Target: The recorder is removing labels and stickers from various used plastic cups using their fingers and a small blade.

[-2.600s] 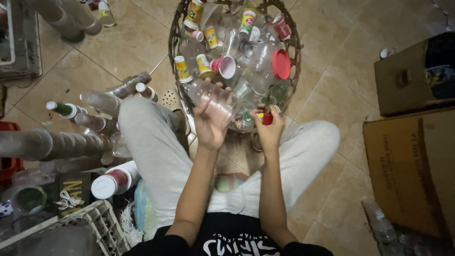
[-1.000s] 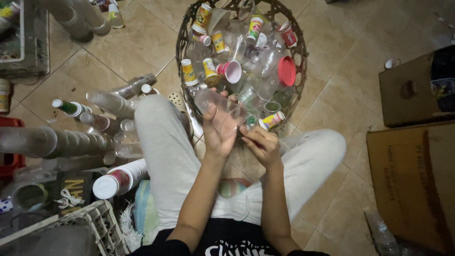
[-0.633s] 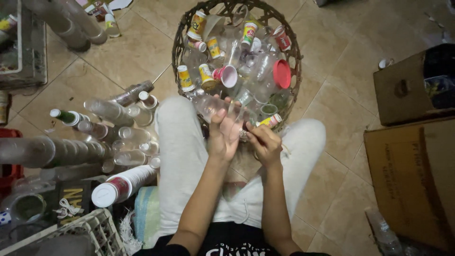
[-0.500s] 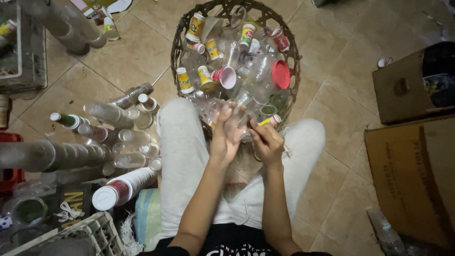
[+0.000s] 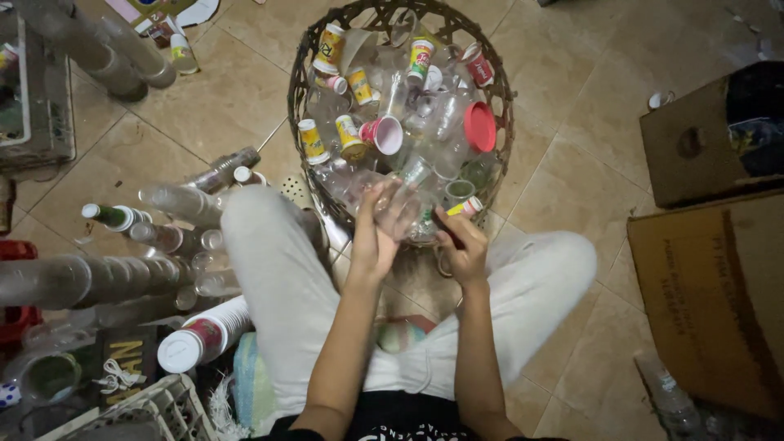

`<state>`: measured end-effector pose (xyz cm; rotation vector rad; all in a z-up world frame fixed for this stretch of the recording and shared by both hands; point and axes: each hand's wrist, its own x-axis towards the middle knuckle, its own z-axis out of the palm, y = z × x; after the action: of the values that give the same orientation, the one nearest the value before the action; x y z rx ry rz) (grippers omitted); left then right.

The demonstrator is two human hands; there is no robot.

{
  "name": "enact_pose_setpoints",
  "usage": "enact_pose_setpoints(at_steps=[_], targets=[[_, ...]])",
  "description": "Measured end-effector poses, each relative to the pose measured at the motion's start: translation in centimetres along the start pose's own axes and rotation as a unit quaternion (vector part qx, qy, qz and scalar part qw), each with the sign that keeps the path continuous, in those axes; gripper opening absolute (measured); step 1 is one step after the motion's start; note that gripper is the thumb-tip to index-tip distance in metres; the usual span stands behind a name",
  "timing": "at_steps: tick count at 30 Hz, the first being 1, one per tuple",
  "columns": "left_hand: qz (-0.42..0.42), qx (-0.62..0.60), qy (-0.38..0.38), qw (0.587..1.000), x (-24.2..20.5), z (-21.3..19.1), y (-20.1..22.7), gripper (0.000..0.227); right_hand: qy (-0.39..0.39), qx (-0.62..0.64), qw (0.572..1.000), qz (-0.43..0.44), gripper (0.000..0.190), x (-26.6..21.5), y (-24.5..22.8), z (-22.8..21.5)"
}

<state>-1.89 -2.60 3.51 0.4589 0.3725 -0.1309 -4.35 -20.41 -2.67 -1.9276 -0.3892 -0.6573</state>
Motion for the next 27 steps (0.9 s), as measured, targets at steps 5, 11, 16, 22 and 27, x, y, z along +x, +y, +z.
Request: enact_pose_setpoints(at_steps=[5, 11, 16, 22, 27], targets=[[-0.027, 0.048, -0.042, 0.998, -0.7, 1.4, -0.1, 0.026, 0.065, 0.005, 0.998, 0.023, 0.059, -0.3, 0.4, 1.5], [0.090, 0.228, -0.051, 0.968, 1.6, -3.1, -2.7, 0.051, 0.142, -0.080, 0.986, 0.021, 0.049, -0.8, 0.7, 2.9], [0.466, 0.176, 0.134, 0.856, -7.9, 5.6, 2.9, 0.037, 0.179, -0.048, 0.980, 0.070, 0.045, 0.2, 0.0, 3.1], [0.416, 0.177, -0.109, 0.885, -14.5, -17.6, 7.7, 0.022, 0.188, 0.004, 0.972, 0.137, 0.046, 0.0, 0.9, 4.0], [0.354, 0.174, -0.304, 0.867, -17.8, -27.5, 9.3, 0.013, 0.167, -0.039, 0.978, 0.122, 0.049, -1.6, 1.9, 3.7]])
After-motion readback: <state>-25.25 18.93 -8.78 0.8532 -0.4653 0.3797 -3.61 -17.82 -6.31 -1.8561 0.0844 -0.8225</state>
